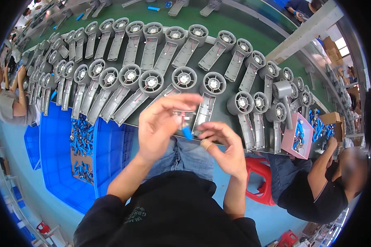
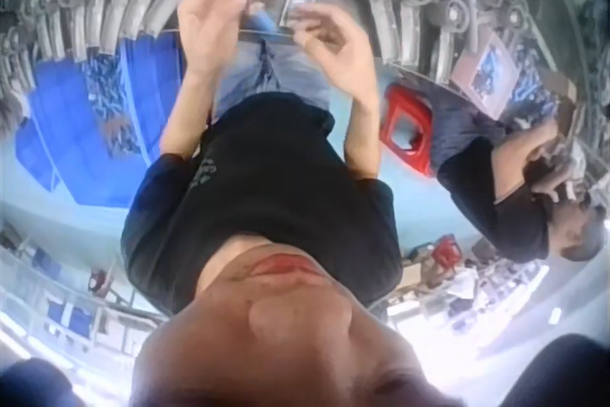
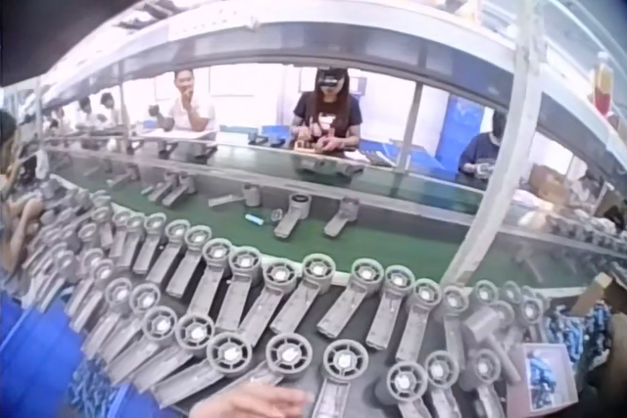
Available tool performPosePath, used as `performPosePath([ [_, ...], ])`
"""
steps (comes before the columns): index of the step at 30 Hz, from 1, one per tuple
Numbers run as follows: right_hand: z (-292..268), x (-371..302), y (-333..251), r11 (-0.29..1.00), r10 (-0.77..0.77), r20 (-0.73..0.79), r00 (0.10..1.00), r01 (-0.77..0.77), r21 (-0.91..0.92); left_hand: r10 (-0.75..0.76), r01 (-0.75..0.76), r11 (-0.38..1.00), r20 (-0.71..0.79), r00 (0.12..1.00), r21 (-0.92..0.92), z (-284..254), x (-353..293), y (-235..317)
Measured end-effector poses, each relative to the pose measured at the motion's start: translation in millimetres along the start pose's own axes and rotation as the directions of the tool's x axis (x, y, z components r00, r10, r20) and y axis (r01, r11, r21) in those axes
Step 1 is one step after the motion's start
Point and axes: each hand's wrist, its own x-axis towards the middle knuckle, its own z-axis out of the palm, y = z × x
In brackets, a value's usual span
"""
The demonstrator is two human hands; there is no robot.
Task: Manually inserting and assembling small electronic parts into metal housings on an assembly line.
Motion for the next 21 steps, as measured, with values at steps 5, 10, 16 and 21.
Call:
performPosePath([
  [5, -3, 20, 5, 0.912, -0.183, -0.248, 0.951, 0.070, -0.404, -0.341, 0.331, 0.918, -0.009, 0.940, -0.220, -17, 6, 10],
  [10, 0, 38, 12, 0.838, -0.258, -0.253, 0.932, 0.085, -0.540, -0.439, 0.435, 0.862, -0.047, 0.897, 0.261, -22, 3, 0],
  [16, -4, 54, 19, 0.721, -0.435, -0.142, 0.889, 0.250, -0.646, -0.125, 0.129, 0.671, -0.061, 0.990, 0.730, -7, 3, -15],
  [21, -7, 61, 28, 0.574, -0.596, -0.060, 0.801, 0.372, -0.730, -0.194, 0.170, 0.585, -0.066, 0.979, 0.793, 6, 13, -11],
])
